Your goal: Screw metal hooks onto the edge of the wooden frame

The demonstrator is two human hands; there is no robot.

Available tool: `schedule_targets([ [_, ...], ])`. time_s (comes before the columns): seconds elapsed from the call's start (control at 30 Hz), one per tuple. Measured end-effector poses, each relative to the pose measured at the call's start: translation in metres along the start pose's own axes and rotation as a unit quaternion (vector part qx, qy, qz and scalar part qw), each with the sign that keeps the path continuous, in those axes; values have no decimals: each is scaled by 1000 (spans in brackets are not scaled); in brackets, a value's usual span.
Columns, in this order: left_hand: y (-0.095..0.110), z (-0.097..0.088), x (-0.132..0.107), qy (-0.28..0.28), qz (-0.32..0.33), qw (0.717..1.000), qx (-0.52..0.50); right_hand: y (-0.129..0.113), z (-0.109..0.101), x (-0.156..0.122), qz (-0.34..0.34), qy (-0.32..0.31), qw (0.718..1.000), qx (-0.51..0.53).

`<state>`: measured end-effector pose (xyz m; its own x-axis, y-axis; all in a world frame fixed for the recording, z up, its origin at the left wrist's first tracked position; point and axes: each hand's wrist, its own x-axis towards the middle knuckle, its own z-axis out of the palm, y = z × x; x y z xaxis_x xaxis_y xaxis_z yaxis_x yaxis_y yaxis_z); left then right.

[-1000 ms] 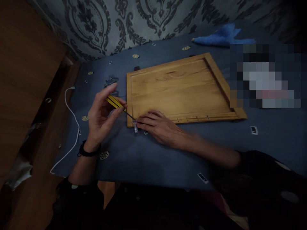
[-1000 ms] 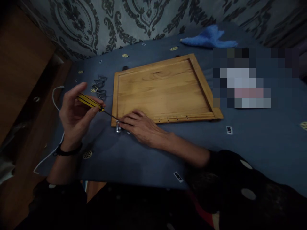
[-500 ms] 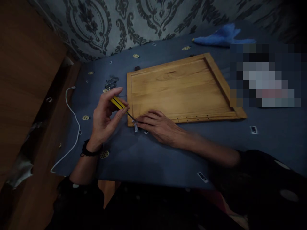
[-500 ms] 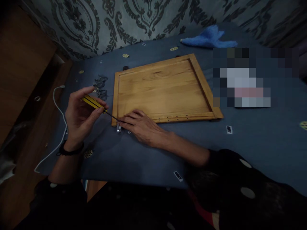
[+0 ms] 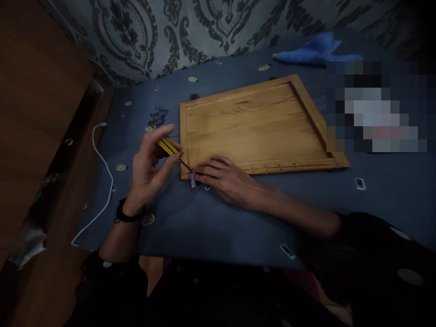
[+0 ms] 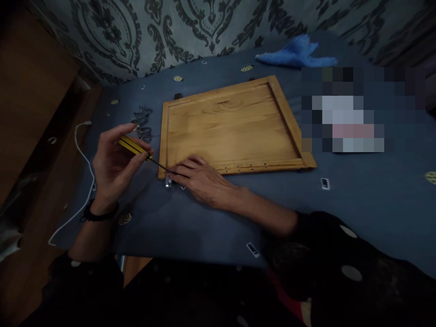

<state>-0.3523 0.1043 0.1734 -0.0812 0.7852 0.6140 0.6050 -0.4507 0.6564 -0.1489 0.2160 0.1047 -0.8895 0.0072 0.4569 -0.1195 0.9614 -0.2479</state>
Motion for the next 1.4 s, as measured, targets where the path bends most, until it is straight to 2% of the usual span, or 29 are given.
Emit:
schedule_targets([
  [0.2,-1,-1,1,-14,6,1000,26,0,-1,-1,6,-11,1000,2],
  [0.4,-4,-1,0,41,52,993,96,0,-1,-1,5,-9,1000,2],
  [0.6,-3,-1,1,46,60,995,70,2,2,-1,1,-7,1000,-1],
  [0.77,2,-2,2,15,21,999,25,1,2,-1,-3,7,1000,-3],
  [0.87,1,-2,1,11,-3,1000,18,1,1,-1,1,-6,1000,-4],
  [1.07,-3,1,0,59,40,995,75,1,1,-1,5,-11,1000,-4],
  [1.4,3,-5,2,-10,3,1000,-5,0,-1,-2,-9,0,1000,1],
])
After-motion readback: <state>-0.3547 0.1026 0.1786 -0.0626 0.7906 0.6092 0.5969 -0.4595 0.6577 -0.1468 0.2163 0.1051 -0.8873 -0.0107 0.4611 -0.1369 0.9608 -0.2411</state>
